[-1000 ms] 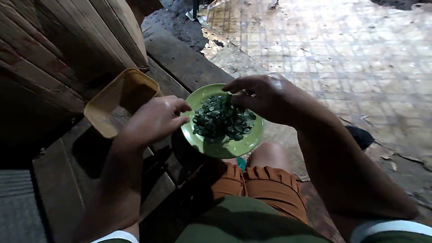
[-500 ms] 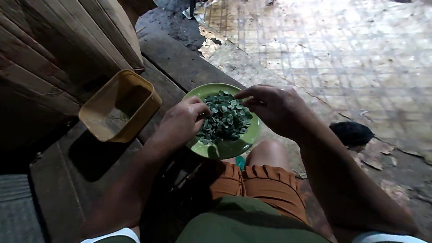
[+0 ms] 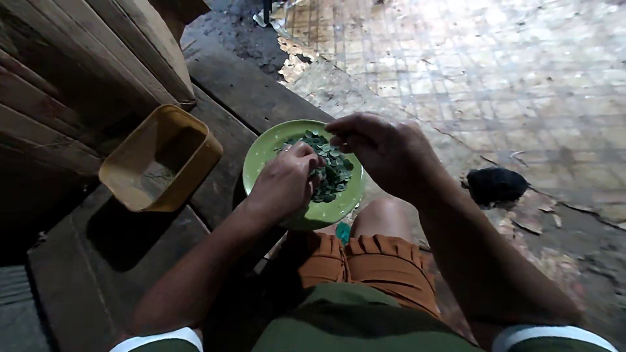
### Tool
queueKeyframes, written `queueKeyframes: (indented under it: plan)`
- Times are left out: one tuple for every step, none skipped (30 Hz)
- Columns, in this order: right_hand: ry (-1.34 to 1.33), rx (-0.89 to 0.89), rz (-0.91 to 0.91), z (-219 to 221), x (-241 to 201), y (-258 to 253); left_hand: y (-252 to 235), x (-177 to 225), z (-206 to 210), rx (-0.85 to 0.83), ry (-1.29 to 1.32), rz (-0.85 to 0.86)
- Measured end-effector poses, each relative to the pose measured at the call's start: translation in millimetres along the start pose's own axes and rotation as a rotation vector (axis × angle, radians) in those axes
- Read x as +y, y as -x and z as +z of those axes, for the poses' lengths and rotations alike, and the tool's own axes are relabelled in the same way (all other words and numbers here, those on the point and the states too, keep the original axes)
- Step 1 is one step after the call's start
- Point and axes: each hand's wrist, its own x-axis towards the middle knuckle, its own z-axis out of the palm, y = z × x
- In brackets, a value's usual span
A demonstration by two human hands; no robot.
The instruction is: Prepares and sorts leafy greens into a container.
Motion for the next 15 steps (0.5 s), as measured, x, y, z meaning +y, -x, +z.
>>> queueKeyframes:
  plan:
    - [0.004,0.017,-0.009,-1.0,-1.6,-2.2,-5.7,1.0,3.4,-0.026,-0.004,-0.008]
    - [0.009,0.038,-0.011,-1.2,-3.7,-3.7,-11.0,1.4,6.9,-0.053,-0.014,-0.008]
    - [0.011,0.051,-0.007,-1.5,-5.4,-4.5,-15.7,1.9,10.3,-0.075,-0.035,-0.006]
    - [0.013,0.057,0.003,-2.0,-5.8,-4.5,-19.3,2.3,13.6,-0.084,-0.063,0.006]
    - [0.015,0.063,0.017,-2.1,-5.4,-3.6,-21.8,2.6,15.5,-0.083,-0.091,0.023]
    - [0.016,0.074,0.027,-1.9,-4.2,-2.1,-22.5,2.2,15.9,-0.069,-0.107,0.045]
    - [0.019,0.085,0.037,-1.4,-2.9,-0.3,-21.8,1.3,14.5,-0.050,-0.105,0.061]
    - [0.028,0.093,0.048,-1.1,-1.6,1.4,-20.1,0.4,11.7,-0.022,-0.092,0.065]
    - [0.032,0.093,0.062,-1.0,0.1,2.8,-18.1,-1.0,8.1,0.008,-0.075,0.051]
    - [0.028,0.094,0.072,-0.4,1.9,3.6,-15.4,-3.4,3.9,0.043,-0.038,0.029]
    - [0.024,0.095,0.074,1.2,3.5,3.8,-11.6,-6.3,-1.2,0.075,0.033,-0.004]
    - [0.024,0.097,0.072,4.0,4.4,3.7,-7.7,-10.0,-5.8,0.115,0.116,-0.046]
    - [0.021,0.097,0.065,7.8,4.0,3.2,-4.0,-13.2,-10.0,0.152,0.211,-0.099]
    - [0.013,0.090,0.049,12.0,2.8,2.9,-0.7,-15.3,-14.5,0.175,0.328,-0.161]
    - [-0.007,0.072,0.024,16.2,1.2,2.9,2.3,-16.6,-18.9,0.185,0.459,-0.230]
